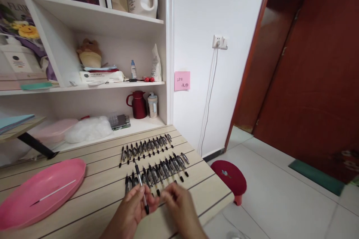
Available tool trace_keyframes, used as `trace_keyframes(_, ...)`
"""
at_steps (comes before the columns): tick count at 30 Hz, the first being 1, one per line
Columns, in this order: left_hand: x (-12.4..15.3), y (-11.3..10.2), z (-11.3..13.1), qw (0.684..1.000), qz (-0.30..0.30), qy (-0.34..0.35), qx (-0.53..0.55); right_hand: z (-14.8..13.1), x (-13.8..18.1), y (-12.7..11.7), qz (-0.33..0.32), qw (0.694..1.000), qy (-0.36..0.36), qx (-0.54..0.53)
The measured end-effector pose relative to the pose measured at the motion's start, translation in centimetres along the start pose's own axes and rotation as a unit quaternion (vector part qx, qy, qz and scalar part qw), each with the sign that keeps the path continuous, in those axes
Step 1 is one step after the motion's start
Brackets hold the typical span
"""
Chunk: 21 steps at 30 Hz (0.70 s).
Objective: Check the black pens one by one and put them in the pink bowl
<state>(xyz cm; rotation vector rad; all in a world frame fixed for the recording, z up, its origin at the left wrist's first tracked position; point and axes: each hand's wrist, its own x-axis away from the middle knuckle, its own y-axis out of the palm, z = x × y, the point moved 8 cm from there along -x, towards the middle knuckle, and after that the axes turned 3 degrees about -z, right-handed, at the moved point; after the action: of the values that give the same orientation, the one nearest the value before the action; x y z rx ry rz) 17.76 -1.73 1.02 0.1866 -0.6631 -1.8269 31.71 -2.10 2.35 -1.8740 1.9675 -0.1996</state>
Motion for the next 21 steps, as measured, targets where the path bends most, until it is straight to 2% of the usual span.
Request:
trace_keyframes(3,-0.1,-0.5,-0.9,0.999,-0.017,-0.018,-0.037,1.9,-2.5,-6.9,0.152,0.974,0.054,0.161)
trace_keyframes(4,-0.1,-0.7,-1.3,0.998,-0.021,-0.022,-0.054,2.6,-3.3,-8.4,0.178,0.960,0.077,0.204)
trace_keyframes(6,-0.4,-0.8,-2.3,0.994,-0.038,-0.032,-0.093,4.0,-4.7,-9.9,0.190,0.942,0.106,0.257)
trace_keyframes(9,-0.6,-0.8,-3.4,0.987,-0.067,-0.034,-0.139,5.7,-6.3,-9.8,0.168,0.932,0.128,0.294)
trace_keyframes(14,-0.5,-1.0,-3.2,0.978,-0.075,-0.017,-0.192,7.0,-7.3,-8.7,0.143,0.930,0.134,0.310)
trace_keyframes(18,-0.1,-0.8,-2.7,0.972,-0.080,-0.023,-0.221,7.0,-6.9,-9.0,0.151,0.932,0.132,0.300)
trace_keyframes(21,0.1,-0.7,-2.5,0.969,-0.086,-0.023,-0.229,6.9,-5.5,-9.5,0.180,0.947,0.132,0.230)
